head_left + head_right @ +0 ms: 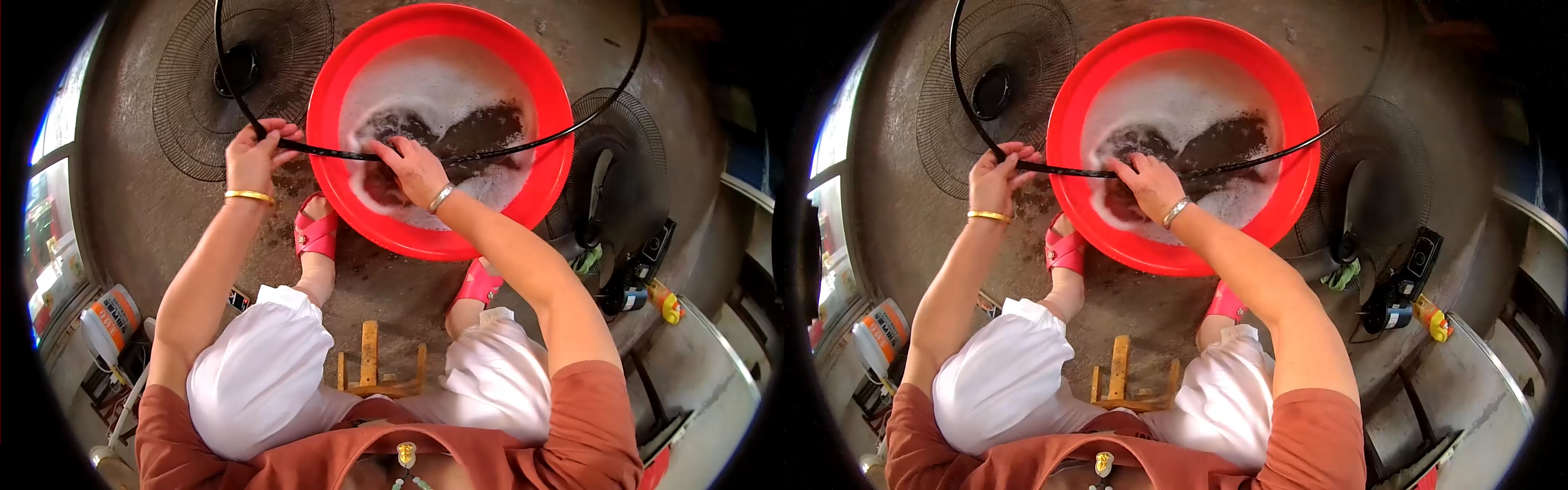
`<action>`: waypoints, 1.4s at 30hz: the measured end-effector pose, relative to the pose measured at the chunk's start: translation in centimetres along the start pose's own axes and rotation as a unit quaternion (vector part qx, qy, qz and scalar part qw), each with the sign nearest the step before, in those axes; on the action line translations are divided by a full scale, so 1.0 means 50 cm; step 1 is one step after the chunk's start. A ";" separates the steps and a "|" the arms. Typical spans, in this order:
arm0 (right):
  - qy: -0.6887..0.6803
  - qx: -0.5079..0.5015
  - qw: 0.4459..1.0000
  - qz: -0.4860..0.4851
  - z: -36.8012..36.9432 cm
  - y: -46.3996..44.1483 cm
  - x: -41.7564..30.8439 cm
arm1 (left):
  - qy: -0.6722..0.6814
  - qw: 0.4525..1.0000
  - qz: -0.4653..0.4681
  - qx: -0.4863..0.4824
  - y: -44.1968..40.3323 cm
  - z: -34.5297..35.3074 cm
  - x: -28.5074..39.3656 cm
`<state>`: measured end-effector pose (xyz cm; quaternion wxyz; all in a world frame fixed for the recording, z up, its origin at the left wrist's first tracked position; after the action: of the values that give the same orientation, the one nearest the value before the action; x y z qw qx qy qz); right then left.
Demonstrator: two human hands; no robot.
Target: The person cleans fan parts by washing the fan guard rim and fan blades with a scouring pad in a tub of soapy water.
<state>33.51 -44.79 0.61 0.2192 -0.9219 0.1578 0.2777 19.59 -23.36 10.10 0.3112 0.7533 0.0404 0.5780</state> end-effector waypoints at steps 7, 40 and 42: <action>0.361 -0.132 0.922 0.048 -0.132 0.055 0.185 | -0.056 0.993 0.097 -0.038 -0.031 -0.043 0.102; 0.210 -0.200 0.957 0.025 -0.073 0.042 0.166 | 0.109 0.992 0.056 0.012 -0.005 0.018 0.177; 0.281 -0.195 0.939 0.030 -0.104 0.049 0.213 | 0.088 0.993 0.072 0.013 -0.008 0.010 0.209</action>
<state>43.25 -51.26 -2.44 -0.0265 -0.9819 0.1835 0.0388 23.60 -18.87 18.66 0.2540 0.7044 0.0207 0.6625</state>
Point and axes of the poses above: each hand's wrist, its own y-axis away from the middle knuckle, its own z-axis out of the palm, x = y × z, the point moved 2 cm from there along -y, towards the middle knuckle, and after that the axes turned 11 degrees about x, right-handed, at the moved point
